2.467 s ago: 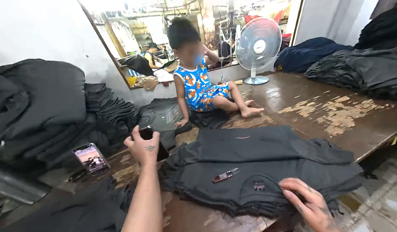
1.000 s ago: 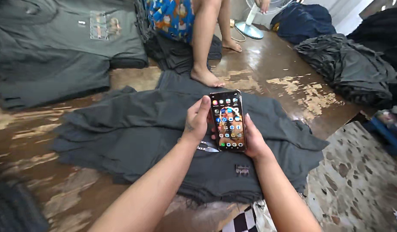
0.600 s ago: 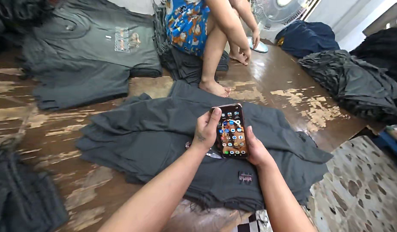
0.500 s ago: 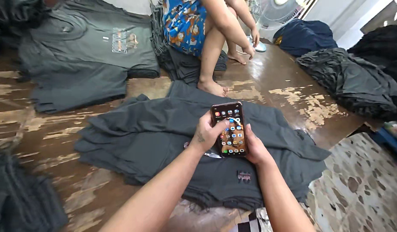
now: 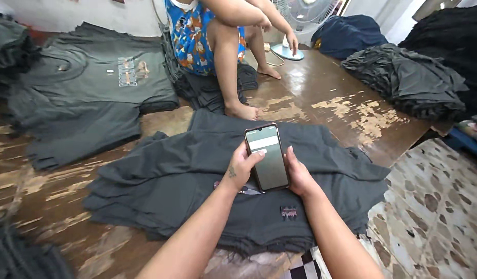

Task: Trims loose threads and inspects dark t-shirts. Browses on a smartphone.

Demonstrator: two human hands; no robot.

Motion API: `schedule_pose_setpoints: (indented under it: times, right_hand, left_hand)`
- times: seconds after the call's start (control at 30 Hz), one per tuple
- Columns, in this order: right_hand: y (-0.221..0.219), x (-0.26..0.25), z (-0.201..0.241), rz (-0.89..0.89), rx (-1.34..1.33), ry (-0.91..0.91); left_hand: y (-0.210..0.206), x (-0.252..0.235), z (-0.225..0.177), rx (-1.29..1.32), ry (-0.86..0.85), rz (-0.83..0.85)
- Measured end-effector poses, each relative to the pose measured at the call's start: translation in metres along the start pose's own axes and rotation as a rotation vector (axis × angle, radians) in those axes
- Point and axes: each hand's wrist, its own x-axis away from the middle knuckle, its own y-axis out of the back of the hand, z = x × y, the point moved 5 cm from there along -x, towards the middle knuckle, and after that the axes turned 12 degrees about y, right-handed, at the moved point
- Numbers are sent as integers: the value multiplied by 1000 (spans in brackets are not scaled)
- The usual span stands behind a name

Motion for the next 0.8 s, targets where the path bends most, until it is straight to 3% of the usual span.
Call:
schedule_pose_setpoints:
  times: [0.17, 0.37, 0.5, 0.8]
  right_hand:
    - [-3, 3, 7, 82, 65, 91]
    - [0, 0, 1, 53, 75, 72]
    - [0, -2, 4, 26, 43, 100]
    - [3, -5, -4, 128, -10, 121]
  left_hand:
    - [0, 2, -7, -18, -48, -117]
    - [-3, 4, -8, -49, -31, -15]
    - [-6, 1, -12, -100, 70, 31]
    - [-6, 1, -4, -129, 96, -5]
